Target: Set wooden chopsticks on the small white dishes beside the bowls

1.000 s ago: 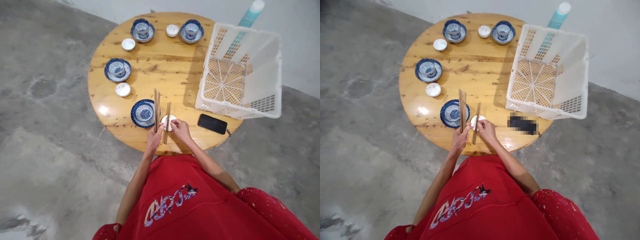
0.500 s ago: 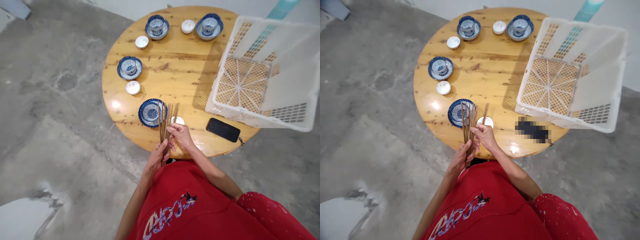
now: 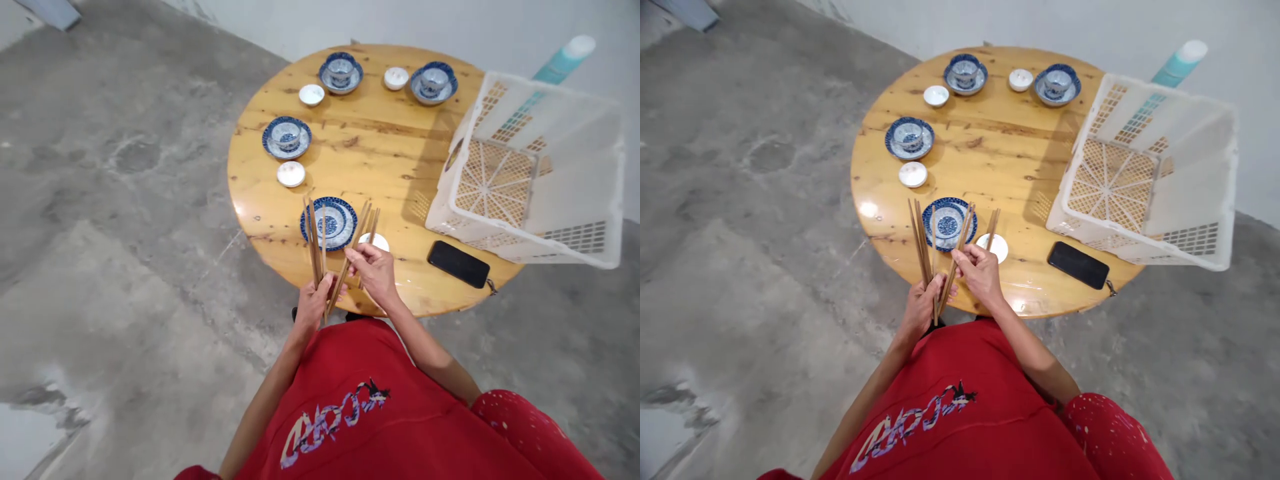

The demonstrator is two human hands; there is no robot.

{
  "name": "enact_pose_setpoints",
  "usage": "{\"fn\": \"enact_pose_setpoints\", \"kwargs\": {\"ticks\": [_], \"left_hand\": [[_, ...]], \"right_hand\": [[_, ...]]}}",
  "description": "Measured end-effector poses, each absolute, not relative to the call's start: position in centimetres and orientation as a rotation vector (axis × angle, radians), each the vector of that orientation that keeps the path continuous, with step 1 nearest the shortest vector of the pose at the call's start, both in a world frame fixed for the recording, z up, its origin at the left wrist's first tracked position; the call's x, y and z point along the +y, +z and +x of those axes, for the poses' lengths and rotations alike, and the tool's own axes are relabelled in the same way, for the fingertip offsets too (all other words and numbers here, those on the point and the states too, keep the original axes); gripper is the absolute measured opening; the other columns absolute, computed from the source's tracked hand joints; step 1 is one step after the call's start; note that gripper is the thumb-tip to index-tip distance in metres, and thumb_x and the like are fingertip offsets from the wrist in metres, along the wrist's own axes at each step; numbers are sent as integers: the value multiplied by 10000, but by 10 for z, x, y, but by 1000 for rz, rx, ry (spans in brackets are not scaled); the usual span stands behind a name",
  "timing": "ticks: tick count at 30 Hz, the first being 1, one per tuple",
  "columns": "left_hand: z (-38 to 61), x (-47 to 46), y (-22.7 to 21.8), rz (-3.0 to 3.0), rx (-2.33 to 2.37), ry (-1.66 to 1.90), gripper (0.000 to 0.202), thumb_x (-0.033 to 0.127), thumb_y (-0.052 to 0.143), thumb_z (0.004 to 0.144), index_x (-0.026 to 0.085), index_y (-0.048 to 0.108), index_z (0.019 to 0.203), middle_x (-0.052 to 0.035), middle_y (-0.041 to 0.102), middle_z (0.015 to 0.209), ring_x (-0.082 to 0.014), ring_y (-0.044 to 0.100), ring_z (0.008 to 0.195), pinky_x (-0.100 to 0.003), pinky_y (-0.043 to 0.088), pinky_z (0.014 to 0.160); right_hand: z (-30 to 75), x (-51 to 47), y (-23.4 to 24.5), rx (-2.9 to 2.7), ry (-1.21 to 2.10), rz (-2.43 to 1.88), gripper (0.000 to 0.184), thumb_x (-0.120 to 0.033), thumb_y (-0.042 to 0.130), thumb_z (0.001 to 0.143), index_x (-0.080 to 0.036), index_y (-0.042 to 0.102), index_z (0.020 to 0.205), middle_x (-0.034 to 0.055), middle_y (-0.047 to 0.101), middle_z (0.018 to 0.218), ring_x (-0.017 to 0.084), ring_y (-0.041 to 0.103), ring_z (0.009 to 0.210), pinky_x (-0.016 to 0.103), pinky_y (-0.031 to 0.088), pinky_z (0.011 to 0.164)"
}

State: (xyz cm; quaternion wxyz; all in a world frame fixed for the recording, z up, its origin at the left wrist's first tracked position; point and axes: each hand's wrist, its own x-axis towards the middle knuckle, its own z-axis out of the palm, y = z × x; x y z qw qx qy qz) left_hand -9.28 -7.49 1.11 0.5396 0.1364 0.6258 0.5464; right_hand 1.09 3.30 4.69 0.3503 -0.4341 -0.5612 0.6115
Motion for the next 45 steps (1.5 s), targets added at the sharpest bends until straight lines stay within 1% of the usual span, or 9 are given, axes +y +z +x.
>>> {"fn": "enact_pose_setpoints", "kwargs": {"ticks": [10,14,18,24,28,32,37,42,45], "left_hand": [[-258,-221,-9,117,1757,1594,448,581,698,760,147,643,858,-39,705,704,-128,658,577,-233,533,570],[-301,-280,-17,26,1825,1586,430,573,687,773,158,642,874,-31,704,711,-129,659,588,-241,544,591],[-323,-304,-25,8,1841,1560,417,568,671,778,162,631,865,-25,694,700,-128,649,577,-246,539,582],[-341,-281,-36,45,1790,1545,462,604,659,760,155,618,864,-28,686,669,-140,644,565,-259,528,565],[-364,-257,-36,120,1777,1510,461,599,658,771,153,623,883,-36,694,687,-143,646,569,-261,525,565],[-397,-230,-33,189,1819,1440,466,601,668,772,156,637,902,-37,700,700,-150,654,591,-270,536,592],[-439,-178,-30,294,1848,1304,467,610,663,780,162,642,912,-39,708,713,-144,645,589,-265,536,601],[-455,-112,-16,454,1789,1186,499,632,648,785,154,641,926,-46,703,730,-131,621,573,-237,493,536],[-451,-78,-3,589,1793,1058,460,601,620,822,157,665,936,-41,699,755,-92,538,500,-207,408,455]], "right_hand": [[-102,-46,47,-1608,958,-1071,213,-398,588,921,-223,627,808,8,599,723,154,614,606,287,519,590],[-137,-50,45,-1619,786,-1124,220,-413,563,936,-216,659,915,36,640,818,172,651,683,316,560,662],[-165,-38,39,-1675,620,-1163,267,-435,517,964,-211,661,947,39,640,816,181,661,716,331,564,694],[-195,-9,27,-1821,382,-1195,299,-425,455,1005,-199,638,933,42,631,803,181,658,748,311,531,709],[-214,12,12,-1902,358,-1216,267,-386,458,1004,-207,612,880,45,622,795,178,635,737,306,512,721],[-228,24,-12,-1989,406,-1207,258,-355,476,993,-215,565,794,53,613,773,183,606,740,296,488,706],[-235,24,-30,-1992,454,-1248,229,-316,475,999,-205,580,829,69,642,809,189,617,787,301,479,736],[-236,37,-21,-1842,517,-1364,280,-327,495,983,-211,558,736,62,638,747,182,612,736,296,477,693],[-242,55,-12,-1683,730,-1422,325,-374,546,944,-211,532,662,36,624,667,161,603,645,276,477,636]]}}
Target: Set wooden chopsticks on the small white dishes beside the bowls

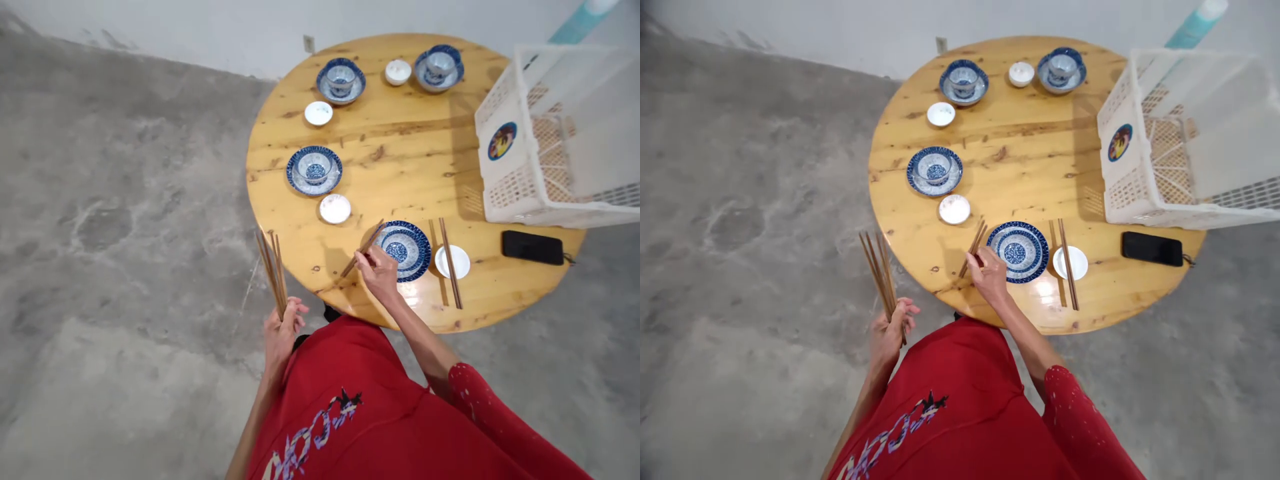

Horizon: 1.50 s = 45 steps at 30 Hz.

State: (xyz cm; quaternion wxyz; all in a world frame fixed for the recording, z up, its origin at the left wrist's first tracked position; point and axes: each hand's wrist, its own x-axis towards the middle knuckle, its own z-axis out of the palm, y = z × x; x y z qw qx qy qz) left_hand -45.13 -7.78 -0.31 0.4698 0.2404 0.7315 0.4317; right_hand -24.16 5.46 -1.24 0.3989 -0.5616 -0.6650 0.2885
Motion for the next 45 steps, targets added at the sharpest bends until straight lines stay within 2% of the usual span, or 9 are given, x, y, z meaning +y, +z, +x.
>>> {"fn": "enact_pose_setpoints", "kwargs": {"ticks": [6,10,14,17,21,26,32,41,45], "left_hand": [[-443,-35,9,683,1798,937,480,602,640,796,144,720,913,34,548,568,-54,331,407,-207,250,400],[-442,-21,5,647,1779,860,572,647,690,730,118,738,942,84,378,468,-54,279,408,-209,199,413],[-447,-11,-4,643,1789,818,630,627,744,684,106,738,1037,96,328,461,-56,264,416,-218,175,414],[-455,-3,-11,647,1780,778,627,622,755,672,104,732,1023,97,334,458,-56,265,410,-220,160,405],[-467,10,-17,633,1749,718,554,629,748,671,101,717,838,95,344,439,-44,243,388,-218,143,393],[-484,31,-21,554,1650,774,514,571,810,593,105,691,775,9,595,589,-24,272,415,-205,158,395],[-505,50,-27,515,1599,738,510,544,819,587,105,684,809,-46,690,700,-14,275,411,-197,145,391],[-521,72,-36,570,1502,689,486,546,761,663,100,694,843,-43,687,702,-14,284,384,-206,153,385],[-518,79,-45,564,1489,702,431,513,762,657,112,675,786,-28,659,674,-21,301,389,-210,159,388]], "right_hand": [[-266,83,-4,-1107,1396,-1356,333,-454,650,820,-197,553,632,17,662,568,140,614,497,238,497,525],[-275,92,-11,-979,1444,-1318,325,-440,681,771,-190,554,607,16,661,545,126,596,464,227,497,497],[-278,99,-21,-831,1495,-1310,352,-463,729,720,-183,557,591,14,650,526,116,580,442,225,508,478],[-284,104,-28,-716,1546,-1297,391,-489,789,662,-176,565,591,14,645,520,113,580,441,223,517,474],[-297,112,-33,-636,1569,-1325,409,-492,826,645,-164,586,602,9,642,525,98,570,444,210,516,471],[-310,126,-40,-537,1588,-1359,382,-444,853,641,-157,603,610,-8,619,524,96,582,480,204,530,488],[-326,144,-47,-454,1571,-1379,353,-410,869,596,-147,635,622,-19,594,528,96,578,486,204,526,472],[-342,162,-56,-403,1530,-1443,357,-406,868,582,-151,623,625,-23,590,549,94,582,501,193,518,464],[-342,170,-59,-412,1504,-1485,329,-384,848,612,-159,609,615,-19,596,533,98,584,491,193,522,460]]}}
